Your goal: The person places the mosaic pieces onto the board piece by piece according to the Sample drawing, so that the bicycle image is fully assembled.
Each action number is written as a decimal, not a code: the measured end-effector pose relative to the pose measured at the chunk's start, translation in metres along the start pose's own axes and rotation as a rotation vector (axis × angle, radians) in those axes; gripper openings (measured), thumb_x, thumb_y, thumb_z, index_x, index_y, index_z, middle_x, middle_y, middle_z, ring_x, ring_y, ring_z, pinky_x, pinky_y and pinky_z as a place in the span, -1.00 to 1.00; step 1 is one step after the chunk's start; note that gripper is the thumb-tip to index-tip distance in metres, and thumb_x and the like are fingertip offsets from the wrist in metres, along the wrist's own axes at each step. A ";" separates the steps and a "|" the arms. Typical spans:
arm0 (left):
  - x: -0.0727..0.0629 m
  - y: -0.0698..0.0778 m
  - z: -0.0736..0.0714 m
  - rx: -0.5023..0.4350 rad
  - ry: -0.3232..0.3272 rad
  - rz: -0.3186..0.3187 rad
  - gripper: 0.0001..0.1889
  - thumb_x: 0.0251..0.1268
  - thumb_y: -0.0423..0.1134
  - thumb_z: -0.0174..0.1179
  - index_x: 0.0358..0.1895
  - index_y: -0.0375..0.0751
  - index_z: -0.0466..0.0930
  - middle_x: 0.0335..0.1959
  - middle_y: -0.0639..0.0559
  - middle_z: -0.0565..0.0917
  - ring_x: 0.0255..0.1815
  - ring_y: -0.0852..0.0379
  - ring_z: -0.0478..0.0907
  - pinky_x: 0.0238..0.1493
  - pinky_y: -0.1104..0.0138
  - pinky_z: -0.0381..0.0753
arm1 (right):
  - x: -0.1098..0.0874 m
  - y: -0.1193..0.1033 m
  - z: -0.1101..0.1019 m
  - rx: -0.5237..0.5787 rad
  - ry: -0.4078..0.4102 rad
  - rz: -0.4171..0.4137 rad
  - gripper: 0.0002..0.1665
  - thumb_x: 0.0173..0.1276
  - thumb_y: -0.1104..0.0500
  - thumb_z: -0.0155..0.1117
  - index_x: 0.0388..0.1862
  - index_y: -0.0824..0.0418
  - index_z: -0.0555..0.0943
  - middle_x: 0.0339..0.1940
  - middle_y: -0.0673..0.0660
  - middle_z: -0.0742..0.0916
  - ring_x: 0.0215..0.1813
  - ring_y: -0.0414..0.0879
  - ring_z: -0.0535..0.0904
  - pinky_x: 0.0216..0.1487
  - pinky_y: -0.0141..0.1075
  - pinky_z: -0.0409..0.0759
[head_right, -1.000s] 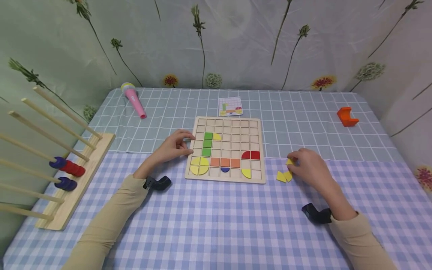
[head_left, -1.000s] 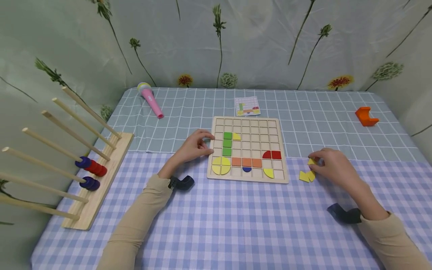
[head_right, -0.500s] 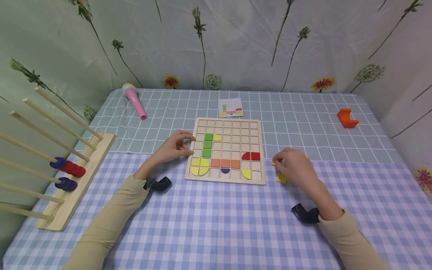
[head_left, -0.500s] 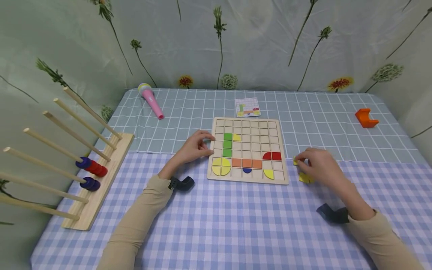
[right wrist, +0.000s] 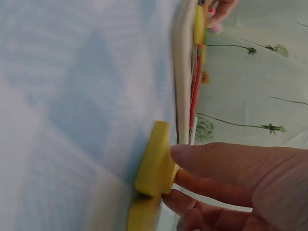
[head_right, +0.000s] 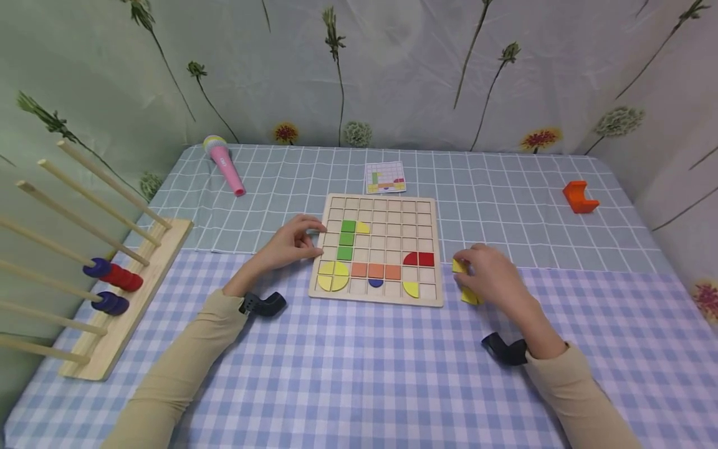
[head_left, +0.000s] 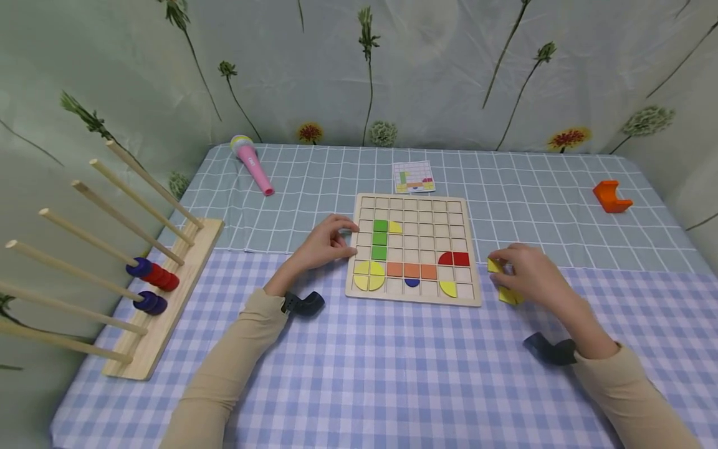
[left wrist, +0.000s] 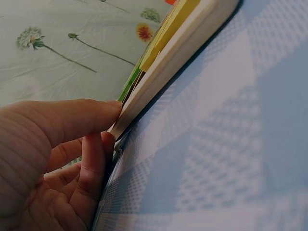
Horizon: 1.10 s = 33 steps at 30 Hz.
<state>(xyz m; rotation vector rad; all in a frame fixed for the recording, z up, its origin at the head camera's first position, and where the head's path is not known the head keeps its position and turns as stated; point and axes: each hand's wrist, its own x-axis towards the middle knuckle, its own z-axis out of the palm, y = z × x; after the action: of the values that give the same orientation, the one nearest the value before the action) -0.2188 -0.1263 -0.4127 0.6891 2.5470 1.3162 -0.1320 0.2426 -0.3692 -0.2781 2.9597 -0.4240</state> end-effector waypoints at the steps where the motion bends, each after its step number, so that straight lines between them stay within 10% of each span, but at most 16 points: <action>1: 0.000 0.000 0.000 0.000 -0.002 0.002 -0.54 0.07 -0.35 0.32 0.11 -0.32 0.50 0.19 -0.23 0.39 -0.39 0.21 0.50 -0.35 0.57 0.49 | 0.001 0.001 0.001 0.006 0.000 0.000 -0.60 0.13 0.22 0.34 -0.04 0.34 0.62 -0.29 0.23 0.67 -0.28 0.00 0.46 -0.28 -0.20 0.51; 33: -0.002 0.002 -0.001 -0.018 0.013 0.057 -0.56 0.08 -0.31 0.32 0.07 -0.30 0.51 0.14 -0.21 0.40 -0.41 0.24 0.51 -0.36 0.53 0.52 | 0.003 -0.034 0.017 0.055 0.137 -0.170 -0.71 0.05 0.25 0.33 -0.21 0.33 0.68 -0.35 0.16 0.69 -0.43 -0.12 0.42 -0.42 -0.41 0.35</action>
<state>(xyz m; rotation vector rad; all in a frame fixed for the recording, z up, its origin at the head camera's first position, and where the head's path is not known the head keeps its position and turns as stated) -0.2165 -0.1269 -0.4111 0.7579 2.5400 1.3647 -0.1271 0.2052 -0.3760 -0.5174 3.0626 -0.5664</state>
